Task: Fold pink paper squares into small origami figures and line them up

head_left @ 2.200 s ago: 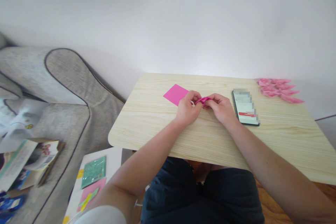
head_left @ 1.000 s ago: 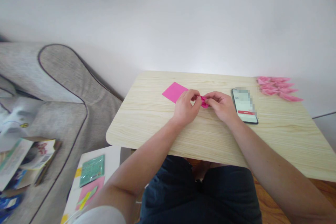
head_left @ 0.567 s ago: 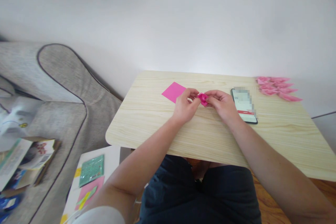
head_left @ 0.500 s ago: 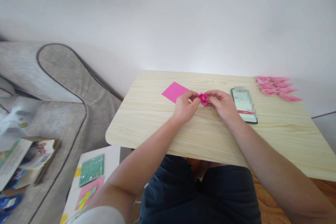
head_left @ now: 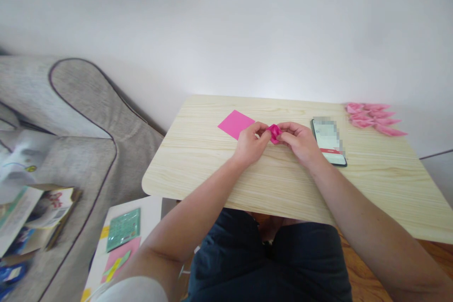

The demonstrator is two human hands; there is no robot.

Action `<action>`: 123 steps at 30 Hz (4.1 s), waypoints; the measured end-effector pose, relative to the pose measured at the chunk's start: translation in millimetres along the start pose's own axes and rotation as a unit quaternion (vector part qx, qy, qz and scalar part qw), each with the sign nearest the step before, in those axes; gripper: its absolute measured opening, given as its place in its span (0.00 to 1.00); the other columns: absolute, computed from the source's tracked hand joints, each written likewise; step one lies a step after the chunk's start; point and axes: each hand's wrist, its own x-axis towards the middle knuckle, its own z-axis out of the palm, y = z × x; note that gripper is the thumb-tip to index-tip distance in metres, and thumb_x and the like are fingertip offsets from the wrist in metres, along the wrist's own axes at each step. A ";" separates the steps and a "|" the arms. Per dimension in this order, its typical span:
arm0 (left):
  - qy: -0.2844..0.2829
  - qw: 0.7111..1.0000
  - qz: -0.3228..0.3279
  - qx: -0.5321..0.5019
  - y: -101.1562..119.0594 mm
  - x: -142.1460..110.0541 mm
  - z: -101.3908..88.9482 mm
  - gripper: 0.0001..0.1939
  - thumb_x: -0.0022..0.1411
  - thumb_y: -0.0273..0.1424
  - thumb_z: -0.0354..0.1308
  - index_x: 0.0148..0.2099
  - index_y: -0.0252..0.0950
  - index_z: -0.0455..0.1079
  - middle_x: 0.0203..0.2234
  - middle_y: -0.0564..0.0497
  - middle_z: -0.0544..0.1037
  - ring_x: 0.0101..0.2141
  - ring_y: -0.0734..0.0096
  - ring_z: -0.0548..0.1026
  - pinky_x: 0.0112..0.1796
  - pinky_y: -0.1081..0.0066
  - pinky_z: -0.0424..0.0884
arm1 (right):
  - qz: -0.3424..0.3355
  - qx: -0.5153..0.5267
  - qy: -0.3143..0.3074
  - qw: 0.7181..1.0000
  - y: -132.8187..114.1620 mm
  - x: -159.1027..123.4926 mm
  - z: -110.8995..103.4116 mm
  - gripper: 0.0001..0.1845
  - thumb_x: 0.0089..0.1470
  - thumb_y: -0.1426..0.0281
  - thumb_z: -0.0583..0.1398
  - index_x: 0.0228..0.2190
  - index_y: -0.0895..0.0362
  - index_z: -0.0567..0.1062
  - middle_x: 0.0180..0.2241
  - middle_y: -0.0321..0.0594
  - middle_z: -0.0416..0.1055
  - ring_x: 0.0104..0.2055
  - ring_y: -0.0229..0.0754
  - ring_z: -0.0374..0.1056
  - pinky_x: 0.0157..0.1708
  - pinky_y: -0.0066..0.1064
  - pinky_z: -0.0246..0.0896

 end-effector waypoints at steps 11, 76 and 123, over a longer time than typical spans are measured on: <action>-0.009 0.999 0.009 0.030 -0.1 -1.7 0.8 0.07 0.66 0.34 0.60 0.39 0.37 0.77 0.31 0.52 0.82 0.32 0.73 0.76 0.34 0.72 0.69 | 0.012 -0.032 0.050 0.998 3.2 2.5 1.7 0.06 0.46 0.68 0.69 0.30 0.55 0.82 0.29 0.36 0.80 0.32 0.39 0.73 0.37 0.32 0.70; -0.023 0.989 0.114 0.087 4.3 -5.7 -0.9 0.05 0.59 0.29 0.64 0.37 0.39 0.71 0.34 0.52 0.79 0.37 0.69 0.75 0.41 0.67 0.70 | 0.040 0.012 0.063 0.997 1.0 1.2 9.4 0.07 0.46 0.66 0.69 0.30 0.54 0.81 0.26 0.35 0.76 0.28 0.39 0.69 0.33 0.33 0.68; 0.014 1.000 -0.011 0.015 8.7 -0.8 -3.0 0.08 0.58 0.32 0.61 0.28 0.36 0.72 0.22 0.57 0.72 0.25 0.76 0.65 0.30 0.71 0.62 | 0.022 -0.185 0.004 0.982 -1.7 -1.4 5.8 0.07 0.52 0.66 0.62 0.26 0.55 0.78 0.25 0.36 0.76 0.27 0.40 0.69 0.31 0.32 0.65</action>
